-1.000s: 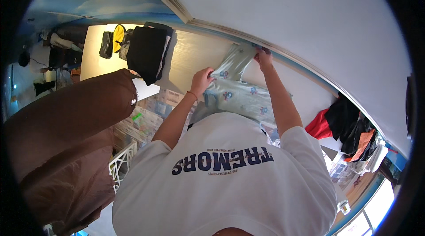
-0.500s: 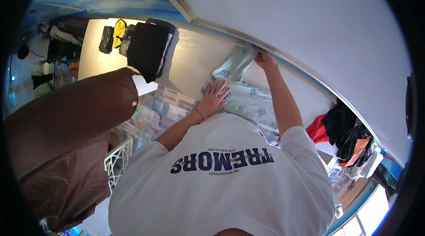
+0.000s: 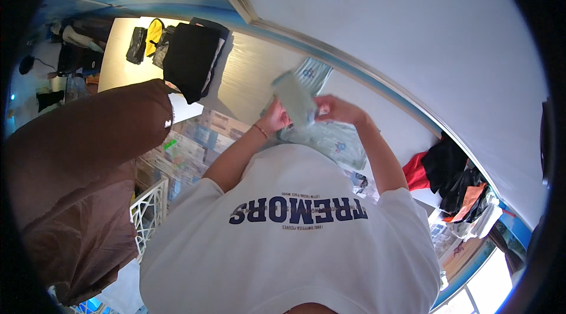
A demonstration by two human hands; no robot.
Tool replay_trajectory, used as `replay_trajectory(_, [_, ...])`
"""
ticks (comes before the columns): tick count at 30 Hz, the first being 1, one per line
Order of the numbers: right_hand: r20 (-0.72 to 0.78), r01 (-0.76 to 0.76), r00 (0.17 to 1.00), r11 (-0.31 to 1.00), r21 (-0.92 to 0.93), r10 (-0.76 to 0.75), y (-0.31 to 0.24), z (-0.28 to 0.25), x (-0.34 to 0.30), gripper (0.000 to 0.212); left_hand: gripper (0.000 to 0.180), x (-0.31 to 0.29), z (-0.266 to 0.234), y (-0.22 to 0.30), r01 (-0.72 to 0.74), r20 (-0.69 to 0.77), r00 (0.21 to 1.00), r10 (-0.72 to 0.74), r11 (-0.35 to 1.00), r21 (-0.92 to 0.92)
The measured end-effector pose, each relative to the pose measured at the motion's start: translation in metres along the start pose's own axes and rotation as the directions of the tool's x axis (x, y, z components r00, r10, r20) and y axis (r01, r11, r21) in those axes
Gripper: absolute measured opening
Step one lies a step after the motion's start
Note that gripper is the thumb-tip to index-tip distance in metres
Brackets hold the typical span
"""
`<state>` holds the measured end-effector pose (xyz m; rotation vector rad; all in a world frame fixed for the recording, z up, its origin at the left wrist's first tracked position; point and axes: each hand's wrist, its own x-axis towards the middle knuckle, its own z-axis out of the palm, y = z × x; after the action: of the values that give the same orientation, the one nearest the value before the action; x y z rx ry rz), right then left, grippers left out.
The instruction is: The person folds several pieces of clothing on a white table, including a white shirt with red patterns, a blue t-shirt, a light green shirt, and a red towel. Each item is smoothed and folded into a compact shape and placed in a stack.
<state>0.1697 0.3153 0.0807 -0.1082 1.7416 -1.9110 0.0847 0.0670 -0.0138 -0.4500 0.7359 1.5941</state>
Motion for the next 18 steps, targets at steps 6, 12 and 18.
replay_trajectory(6, [-0.09,-0.128,0.99,0.409,-0.904,0.11,0.068,0.045,-0.055,0.024,0.062,0.021,-0.01,-0.006,-0.022,-0.133,0.991,0.035,0.995,0.102])
replay_trajectory(12, [-0.121,-0.132,0.991,0.237,-0.963,0.059,0.08,0.042,-0.092,0.02,0.046,0.04,-0.042,-0.02,-0.078,-0.088,0.993,0.077,0.997,-0.006])
replay_trajectory(18, [-0.162,-0.183,0.933,0.035,-0.983,0.32,0.084,0.044,-0.135,0.017,0.045,0.033,-0.039,-0.013,-0.076,-0.084,0.994,0.074,0.997,-0.02])
